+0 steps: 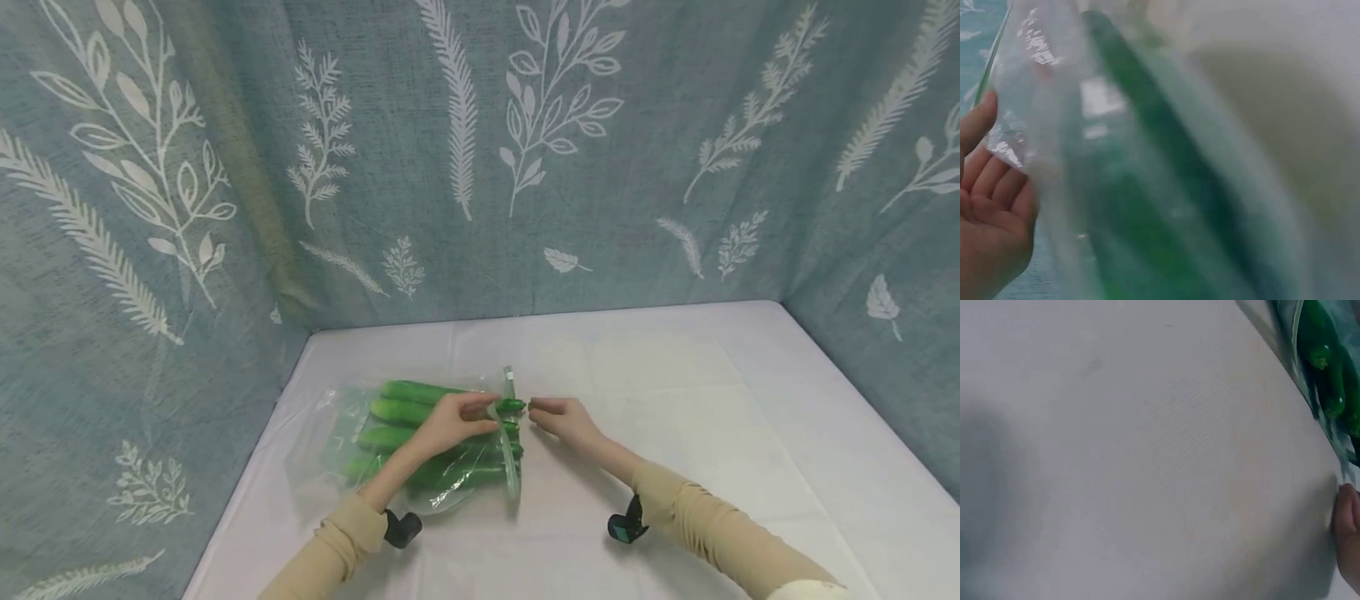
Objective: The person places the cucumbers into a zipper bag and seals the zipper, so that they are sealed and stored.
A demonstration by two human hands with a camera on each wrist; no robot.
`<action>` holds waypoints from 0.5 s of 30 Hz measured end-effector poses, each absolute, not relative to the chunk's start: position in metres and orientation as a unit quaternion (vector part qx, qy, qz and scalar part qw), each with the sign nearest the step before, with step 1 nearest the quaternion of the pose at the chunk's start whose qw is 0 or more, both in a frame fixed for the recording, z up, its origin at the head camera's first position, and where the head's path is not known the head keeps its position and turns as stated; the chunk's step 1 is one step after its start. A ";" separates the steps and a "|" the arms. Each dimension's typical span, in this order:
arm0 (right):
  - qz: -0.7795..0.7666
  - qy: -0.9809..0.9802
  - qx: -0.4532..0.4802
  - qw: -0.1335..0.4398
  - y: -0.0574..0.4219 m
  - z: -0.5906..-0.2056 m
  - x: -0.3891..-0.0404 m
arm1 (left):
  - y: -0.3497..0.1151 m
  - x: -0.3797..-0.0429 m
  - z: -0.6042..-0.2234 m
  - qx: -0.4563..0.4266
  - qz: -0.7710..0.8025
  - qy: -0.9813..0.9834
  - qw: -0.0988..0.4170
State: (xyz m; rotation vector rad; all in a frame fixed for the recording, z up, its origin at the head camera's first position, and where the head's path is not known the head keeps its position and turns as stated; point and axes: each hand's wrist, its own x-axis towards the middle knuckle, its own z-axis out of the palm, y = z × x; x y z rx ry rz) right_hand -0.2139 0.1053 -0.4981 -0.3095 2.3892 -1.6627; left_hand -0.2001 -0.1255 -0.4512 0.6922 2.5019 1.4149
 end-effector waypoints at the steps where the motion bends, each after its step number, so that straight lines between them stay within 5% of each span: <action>1: -0.565 0.810 -0.099 0.121 0.109 -0.497 -0.212 | -0.125 -0.201 -0.450 0.244 0.471 0.842 0.099; 8: -0.616 0.724 -0.097 0.294 0.125 -0.488 -0.192 | -0.119 -0.211 -0.432 0.281 0.404 0.858 0.150; 15: -0.641 0.617 -0.036 0.455 0.116 -0.482 -0.161 | -0.102 -0.232 -0.417 0.265 0.311 0.906 0.107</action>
